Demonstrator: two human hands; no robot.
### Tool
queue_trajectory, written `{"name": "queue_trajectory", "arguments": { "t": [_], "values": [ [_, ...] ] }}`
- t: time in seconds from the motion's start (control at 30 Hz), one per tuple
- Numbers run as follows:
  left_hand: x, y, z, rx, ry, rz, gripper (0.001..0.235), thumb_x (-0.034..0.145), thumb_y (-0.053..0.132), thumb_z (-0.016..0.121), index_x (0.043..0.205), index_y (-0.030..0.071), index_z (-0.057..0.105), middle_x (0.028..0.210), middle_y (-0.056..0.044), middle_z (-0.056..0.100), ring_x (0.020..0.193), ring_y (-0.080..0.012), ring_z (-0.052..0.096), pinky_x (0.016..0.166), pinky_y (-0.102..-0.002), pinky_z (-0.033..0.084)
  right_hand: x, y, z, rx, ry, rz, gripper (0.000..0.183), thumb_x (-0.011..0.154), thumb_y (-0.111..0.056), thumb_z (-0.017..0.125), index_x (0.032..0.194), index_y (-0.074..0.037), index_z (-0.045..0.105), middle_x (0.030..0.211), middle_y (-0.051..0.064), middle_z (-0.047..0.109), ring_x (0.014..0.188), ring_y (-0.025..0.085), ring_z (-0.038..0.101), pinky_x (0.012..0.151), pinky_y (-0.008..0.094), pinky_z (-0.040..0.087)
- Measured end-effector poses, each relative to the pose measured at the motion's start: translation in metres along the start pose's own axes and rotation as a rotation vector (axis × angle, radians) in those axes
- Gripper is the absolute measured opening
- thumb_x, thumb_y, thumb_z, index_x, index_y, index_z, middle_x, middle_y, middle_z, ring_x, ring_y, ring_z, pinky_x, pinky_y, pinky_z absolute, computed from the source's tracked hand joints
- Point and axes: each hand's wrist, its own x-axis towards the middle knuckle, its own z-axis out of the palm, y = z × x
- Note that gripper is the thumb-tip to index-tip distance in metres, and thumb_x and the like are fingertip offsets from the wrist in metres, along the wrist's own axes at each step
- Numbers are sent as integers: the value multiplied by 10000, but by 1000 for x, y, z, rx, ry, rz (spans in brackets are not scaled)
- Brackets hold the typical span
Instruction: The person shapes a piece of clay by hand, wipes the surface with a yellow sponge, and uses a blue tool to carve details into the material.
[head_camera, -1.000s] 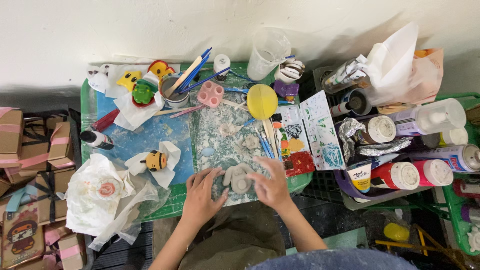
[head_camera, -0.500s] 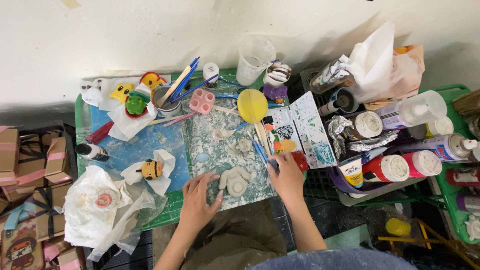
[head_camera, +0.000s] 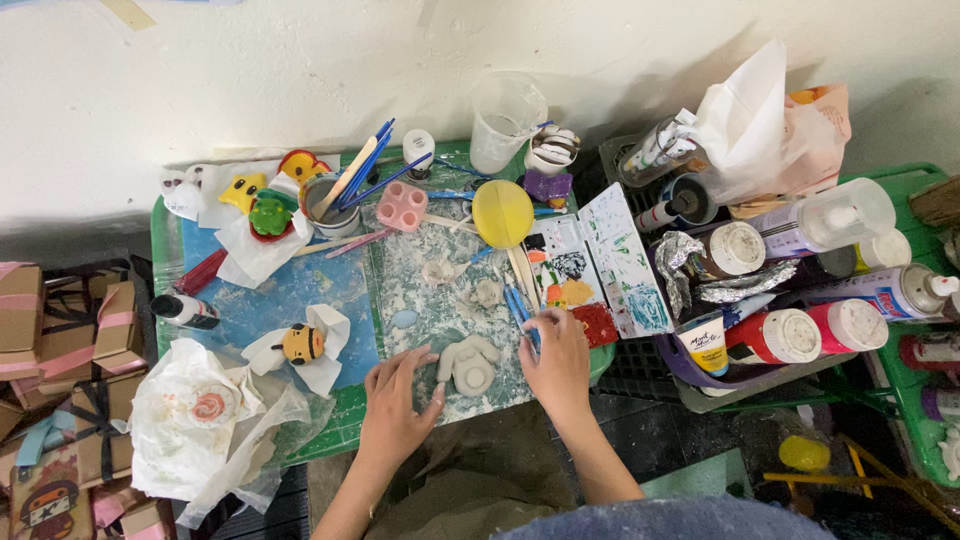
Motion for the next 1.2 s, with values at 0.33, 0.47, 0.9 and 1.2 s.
{"name": "queue_trajectory", "arguments": {
  "t": [0.33,0.47,0.9,1.2],
  "values": [
    [1,-1,0,-8,16,5,626,809,191,771,1376,87,525,1229,-37,698,1234,-288,587,1067,-490,370,2,-6,3,-120,-16,-26,158,834,-187,777,949,-116,694,1140,86,592,1048,324,569,861,467,457],
    [0,0,1,-11,12,-13,627,815,194,770,1385,93,530,1230,-25,699,1233,-282,587,1070,-482,367,3,-5,4,-105,32,-40,247,824,-234,800,1011,-104,706,1121,107,578,1031,342,560,852,481,448],
    [32,10,4,-49,-64,73,515,883,169,686,1375,91,557,1297,-62,674,1273,-281,564,1064,-490,345,-1,-4,5,5,11,6,250,850,-212,762,1058,-117,660,1178,105,573,1069,339,553,922,485,450],
    [35,10,9,-34,-63,110,475,869,157,682,1333,122,585,1290,-75,660,1274,-271,569,1076,-475,340,30,-5,15,-45,41,-96,325,862,-249,785,1175,-187,721,1313,66,581,1206,348,483,975,519,395]
  ]
}}
